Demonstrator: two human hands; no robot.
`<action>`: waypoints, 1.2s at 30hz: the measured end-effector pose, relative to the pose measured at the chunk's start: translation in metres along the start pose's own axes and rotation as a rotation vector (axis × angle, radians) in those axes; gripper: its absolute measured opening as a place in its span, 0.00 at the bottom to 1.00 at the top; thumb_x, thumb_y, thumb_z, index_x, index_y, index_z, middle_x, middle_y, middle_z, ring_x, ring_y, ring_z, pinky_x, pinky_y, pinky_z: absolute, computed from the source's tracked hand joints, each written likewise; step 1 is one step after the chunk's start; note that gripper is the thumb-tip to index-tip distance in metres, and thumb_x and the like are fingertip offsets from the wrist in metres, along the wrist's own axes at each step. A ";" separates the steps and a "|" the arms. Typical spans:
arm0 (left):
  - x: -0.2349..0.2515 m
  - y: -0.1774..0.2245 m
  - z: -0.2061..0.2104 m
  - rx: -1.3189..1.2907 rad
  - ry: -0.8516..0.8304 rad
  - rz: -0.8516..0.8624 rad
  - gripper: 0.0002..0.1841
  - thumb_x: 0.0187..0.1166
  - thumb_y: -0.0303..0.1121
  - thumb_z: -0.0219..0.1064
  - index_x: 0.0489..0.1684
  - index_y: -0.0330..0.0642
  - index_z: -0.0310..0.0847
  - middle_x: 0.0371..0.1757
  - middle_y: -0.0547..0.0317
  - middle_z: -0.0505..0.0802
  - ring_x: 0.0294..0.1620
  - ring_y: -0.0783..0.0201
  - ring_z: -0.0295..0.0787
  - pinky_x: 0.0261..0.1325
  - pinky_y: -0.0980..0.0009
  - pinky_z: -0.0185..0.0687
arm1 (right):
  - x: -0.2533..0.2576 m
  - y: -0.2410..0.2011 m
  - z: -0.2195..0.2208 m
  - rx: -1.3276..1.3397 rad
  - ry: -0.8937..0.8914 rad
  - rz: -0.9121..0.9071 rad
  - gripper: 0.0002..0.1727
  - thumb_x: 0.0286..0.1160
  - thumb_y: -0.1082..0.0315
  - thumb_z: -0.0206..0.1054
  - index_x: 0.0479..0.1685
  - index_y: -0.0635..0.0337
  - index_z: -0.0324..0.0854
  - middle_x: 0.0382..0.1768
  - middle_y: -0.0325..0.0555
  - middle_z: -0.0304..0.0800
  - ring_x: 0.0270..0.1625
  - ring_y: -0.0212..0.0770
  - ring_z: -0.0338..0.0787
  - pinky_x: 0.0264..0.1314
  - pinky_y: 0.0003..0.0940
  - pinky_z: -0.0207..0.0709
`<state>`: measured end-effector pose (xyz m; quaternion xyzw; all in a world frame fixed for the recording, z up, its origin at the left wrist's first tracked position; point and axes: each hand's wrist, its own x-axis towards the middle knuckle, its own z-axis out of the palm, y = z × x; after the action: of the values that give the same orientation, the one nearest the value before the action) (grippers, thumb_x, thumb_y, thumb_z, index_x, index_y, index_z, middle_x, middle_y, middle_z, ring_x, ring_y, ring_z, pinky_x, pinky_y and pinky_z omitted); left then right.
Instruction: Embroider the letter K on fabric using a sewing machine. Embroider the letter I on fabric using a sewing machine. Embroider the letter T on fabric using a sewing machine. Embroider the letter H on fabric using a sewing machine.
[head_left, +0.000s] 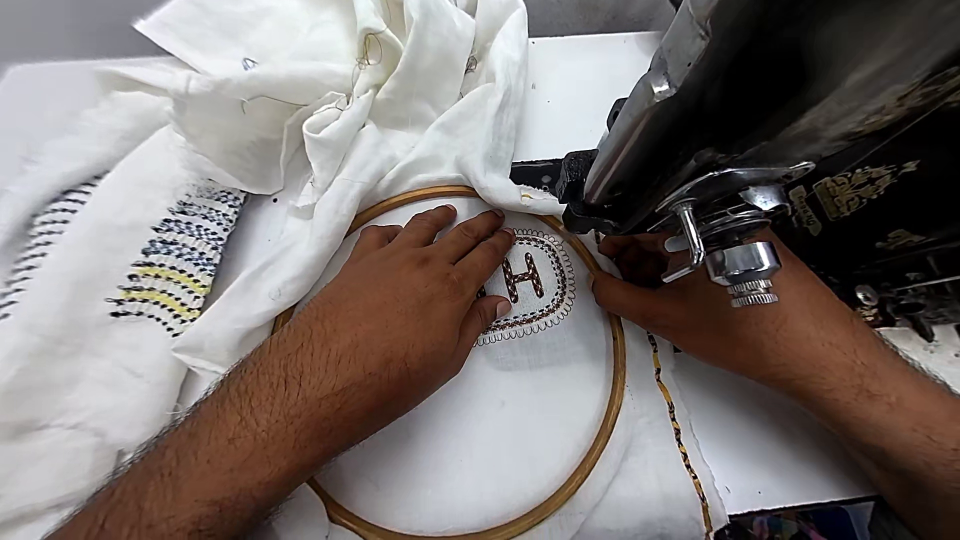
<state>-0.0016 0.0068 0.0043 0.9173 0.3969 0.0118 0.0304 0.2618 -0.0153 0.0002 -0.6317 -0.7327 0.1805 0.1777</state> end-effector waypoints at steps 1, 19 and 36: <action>0.000 -0.001 0.000 0.001 0.003 0.000 0.32 0.90 0.57 0.40 0.87 0.55 0.70 0.89 0.64 0.73 0.88 0.46 0.67 0.73 0.37 0.70 | 0.001 0.001 0.001 0.006 0.008 -0.004 0.10 0.70 0.50 0.70 0.38 0.43 0.90 0.22 0.28 0.85 0.24 0.25 0.83 0.25 0.30 0.76; 0.005 -0.009 0.004 0.009 0.031 -0.024 0.33 0.91 0.57 0.38 0.88 0.54 0.69 0.89 0.63 0.74 0.89 0.46 0.66 0.75 0.35 0.67 | 0.014 0.009 0.010 0.048 0.103 -0.076 0.10 0.71 0.49 0.71 0.38 0.43 0.88 0.26 0.30 0.86 0.30 0.28 0.85 0.31 0.34 0.78; 0.011 -0.015 0.009 0.010 0.059 -0.052 0.34 0.91 0.58 0.35 0.89 0.55 0.68 0.89 0.62 0.74 0.89 0.45 0.66 0.75 0.34 0.65 | 0.027 0.023 0.024 0.137 0.116 -0.090 0.13 0.72 0.49 0.73 0.40 0.47 0.88 0.31 0.34 0.88 0.37 0.30 0.88 0.40 0.38 0.83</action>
<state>-0.0050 0.0244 -0.0052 0.9061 0.4214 0.0358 0.0143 0.2660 0.0133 -0.0305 -0.5940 -0.7346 0.1852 0.2704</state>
